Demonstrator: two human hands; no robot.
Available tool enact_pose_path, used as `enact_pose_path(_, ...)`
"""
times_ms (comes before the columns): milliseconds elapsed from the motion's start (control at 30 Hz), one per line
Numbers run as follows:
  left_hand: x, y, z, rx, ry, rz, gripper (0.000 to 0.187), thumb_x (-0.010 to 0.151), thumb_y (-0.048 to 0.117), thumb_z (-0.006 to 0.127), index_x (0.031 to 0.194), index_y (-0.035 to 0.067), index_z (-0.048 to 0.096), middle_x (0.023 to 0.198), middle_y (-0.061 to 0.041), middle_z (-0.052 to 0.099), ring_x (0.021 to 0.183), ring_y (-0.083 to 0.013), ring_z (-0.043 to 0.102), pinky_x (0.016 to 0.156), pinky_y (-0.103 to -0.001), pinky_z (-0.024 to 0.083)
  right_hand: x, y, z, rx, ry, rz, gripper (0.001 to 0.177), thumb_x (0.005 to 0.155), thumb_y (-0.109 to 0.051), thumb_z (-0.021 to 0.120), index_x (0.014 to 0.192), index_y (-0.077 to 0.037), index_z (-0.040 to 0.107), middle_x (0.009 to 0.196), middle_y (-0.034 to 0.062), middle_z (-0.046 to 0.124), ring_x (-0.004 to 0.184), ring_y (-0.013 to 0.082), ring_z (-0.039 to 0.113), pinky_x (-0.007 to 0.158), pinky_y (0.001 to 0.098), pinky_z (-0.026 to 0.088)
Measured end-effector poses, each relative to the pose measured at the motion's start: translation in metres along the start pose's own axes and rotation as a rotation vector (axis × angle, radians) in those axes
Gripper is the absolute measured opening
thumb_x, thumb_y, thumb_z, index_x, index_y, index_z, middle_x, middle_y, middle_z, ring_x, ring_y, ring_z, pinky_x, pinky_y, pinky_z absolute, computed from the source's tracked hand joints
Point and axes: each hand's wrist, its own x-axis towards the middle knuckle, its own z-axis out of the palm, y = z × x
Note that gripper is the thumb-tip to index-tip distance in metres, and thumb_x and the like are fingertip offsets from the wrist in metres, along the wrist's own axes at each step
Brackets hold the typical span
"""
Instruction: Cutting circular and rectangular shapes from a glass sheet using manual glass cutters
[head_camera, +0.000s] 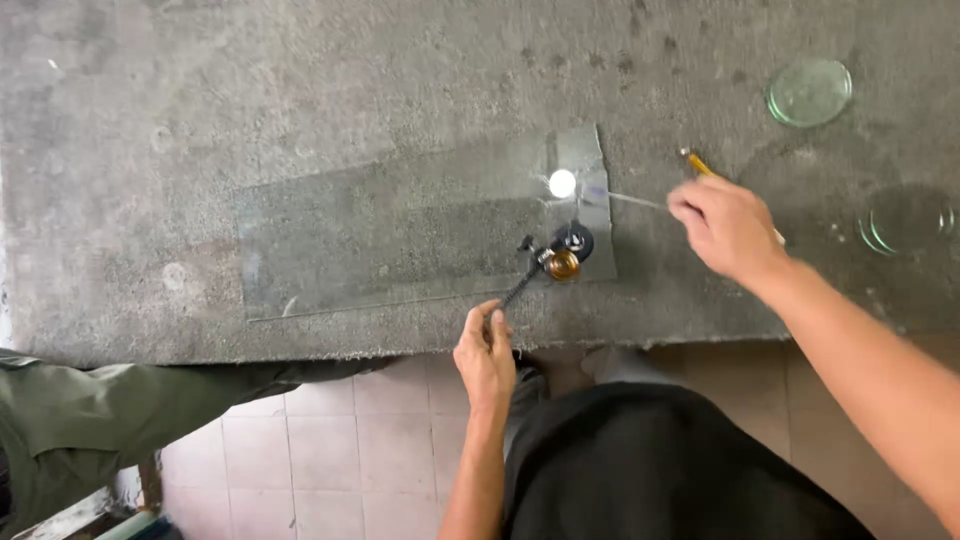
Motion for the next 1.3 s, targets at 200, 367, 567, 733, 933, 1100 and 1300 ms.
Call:
enact_pose_path(200,-0.004,-0.004,0.005,-0.065,0.062,-0.042,0.022,0.099,0.018,0.063,0.117,0.012,0.074,0.075,-0.007,0.077,0.068,-0.0166,0.071,0.071,-0.034,0.058,0.124,-0.052,0.016,0.15,-0.6,-0.164,0.011,0.099,-0.028,0.064,0.094,-0.021,0.072,0.094,0.0036,0.069,0.099,0.0317,0.071,0.094,0.0468,0.054)
enact_pose_path(367,-0.002,-0.01,0.009,-0.121,0.091,-0.074,0.021,0.096,0.018,0.066,0.113,0.012,0.076,0.075,-0.008,0.077,0.066,-0.0151,0.07,0.063,-0.029,0.058,0.117,-0.045,0.009,0.044,-0.613,-0.25,0.011,0.098,-0.028,0.065,0.097,-0.021,0.074,0.091,0.0014,0.069,0.092,0.0276,0.073,0.088,0.0454,0.057)
enact_pose_path(567,0.005,-0.01,0.016,-0.254,0.158,-0.171,0.017,0.097,0.018,0.068,0.108,0.008,0.076,0.076,-0.011,0.077,0.064,-0.0128,0.068,0.06,-0.025,0.058,0.051,-0.019,-0.04,-0.086,-0.698,0.018,0.022,0.106,-0.026,0.054,0.111,-0.021,0.075,0.082,-0.0023,0.062,0.077,0.0153,0.066,0.073,0.0309,0.054)
enact_pose_path(733,0.01,0.005,0.011,-0.336,0.13,-0.262,0.016,0.099,0.016,0.063,0.102,0.005,0.075,0.075,-0.008,0.074,0.065,-0.0112,0.063,0.063,-0.025,0.055,-0.005,0.0,-0.025,-0.016,-0.713,0.121,0.011,0.101,-0.025,0.057,0.094,-0.021,0.064,0.095,-0.0041,0.066,0.088,0.0241,0.068,0.071,0.0453,0.054)
enact_pose_path(933,0.005,0.0,0.008,-0.181,0.006,-0.329,0.023,0.096,0.016,0.062,0.114,0.005,0.074,0.084,-0.013,0.081,0.077,-0.0161,0.073,0.082,-0.028,0.06,-0.03,0.047,-0.017,0.341,0.005,0.331,0.011,0.098,-0.011,0.059,0.089,-0.008,0.063,0.084,0.0021,0.067,0.074,0.0216,0.061,0.072,0.0366,0.047)
enact_pose_path(1100,0.004,-0.021,0.01,0.302,-0.099,-0.268,0.03,0.085,0.039,0.073,0.104,0.017,0.081,0.086,-0.001,0.083,0.084,-0.0141,0.075,0.085,-0.03,0.053,-0.035,0.142,0.006,0.023,0.324,0.459,0.01,0.098,-0.008,0.059,0.093,-0.008,0.068,0.089,0.0076,0.068,0.084,0.0319,0.063,0.073,0.0463,0.047)
enact_pose_path(1300,-0.03,0.015,0.025,0.198,-0.291,-0.284,0.015,0.083,0.032,0.078,0.082,0.016,0.08,0.071,0.004,0.083,0.064,-0.0054,0.073,0.065,-0.024,0.055,-0.039,0.116,-0.005,-0.097,0.389,0.36,0.017,0.1,-0.011,0.079,0.114,-0.011,0.07,0.108,0.0082,0.055,0.095,0.0357,0.061,0.071,0.052,0.051)
